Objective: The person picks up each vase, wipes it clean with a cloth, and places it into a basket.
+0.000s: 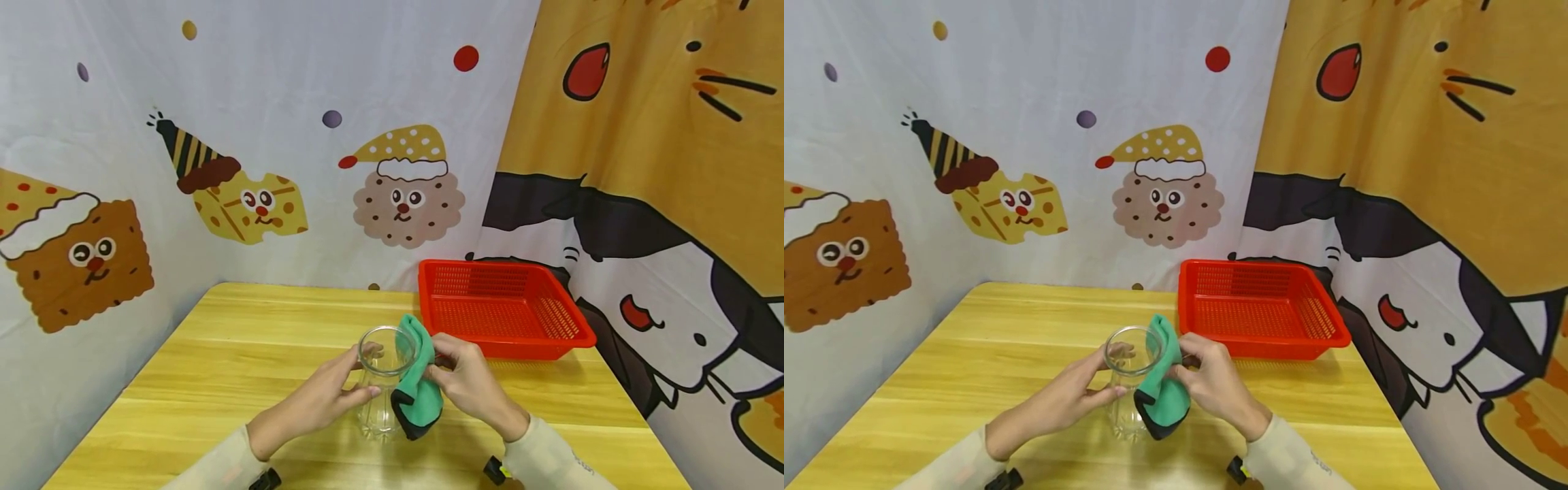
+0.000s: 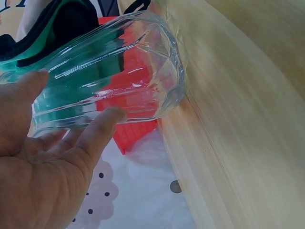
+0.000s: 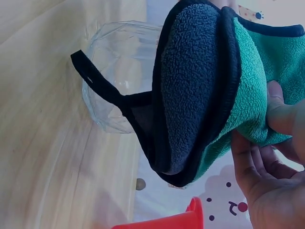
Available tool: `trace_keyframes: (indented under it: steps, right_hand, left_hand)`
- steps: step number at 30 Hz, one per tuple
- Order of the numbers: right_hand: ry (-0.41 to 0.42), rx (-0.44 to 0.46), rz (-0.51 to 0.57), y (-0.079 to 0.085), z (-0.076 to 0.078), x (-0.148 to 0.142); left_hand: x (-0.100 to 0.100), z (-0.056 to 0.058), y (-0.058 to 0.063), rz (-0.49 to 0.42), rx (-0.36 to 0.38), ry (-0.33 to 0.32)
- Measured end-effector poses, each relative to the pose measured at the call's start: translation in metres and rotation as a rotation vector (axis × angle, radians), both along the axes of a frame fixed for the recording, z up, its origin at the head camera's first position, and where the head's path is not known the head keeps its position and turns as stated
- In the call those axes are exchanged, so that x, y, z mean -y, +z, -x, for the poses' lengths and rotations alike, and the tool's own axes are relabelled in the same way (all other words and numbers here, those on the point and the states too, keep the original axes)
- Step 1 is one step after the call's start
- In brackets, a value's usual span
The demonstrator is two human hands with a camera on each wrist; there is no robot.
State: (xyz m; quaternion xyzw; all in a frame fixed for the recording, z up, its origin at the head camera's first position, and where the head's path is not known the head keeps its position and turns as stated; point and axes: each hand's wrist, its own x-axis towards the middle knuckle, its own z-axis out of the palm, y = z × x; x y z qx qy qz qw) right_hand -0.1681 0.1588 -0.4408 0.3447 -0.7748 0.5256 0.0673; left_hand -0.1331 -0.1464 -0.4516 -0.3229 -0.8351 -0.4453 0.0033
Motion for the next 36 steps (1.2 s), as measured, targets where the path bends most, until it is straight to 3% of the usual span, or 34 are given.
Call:
trace_keyframes:
  steps: [23,36]
  right_hand:
    - [-0.034,-0.210,-0.131,-0.0033,-0.0001,0.0049]
    - [-0.045,-0.259,-0.246,-0.0010,-0.0026,0.0072]
  left_hand:
    - [0.0001,0.0012,-0.0016,0.030,-0.080,0.019]
    - [-0.0002,0.0015,-0.0021,0.019,-0.070,0.012]
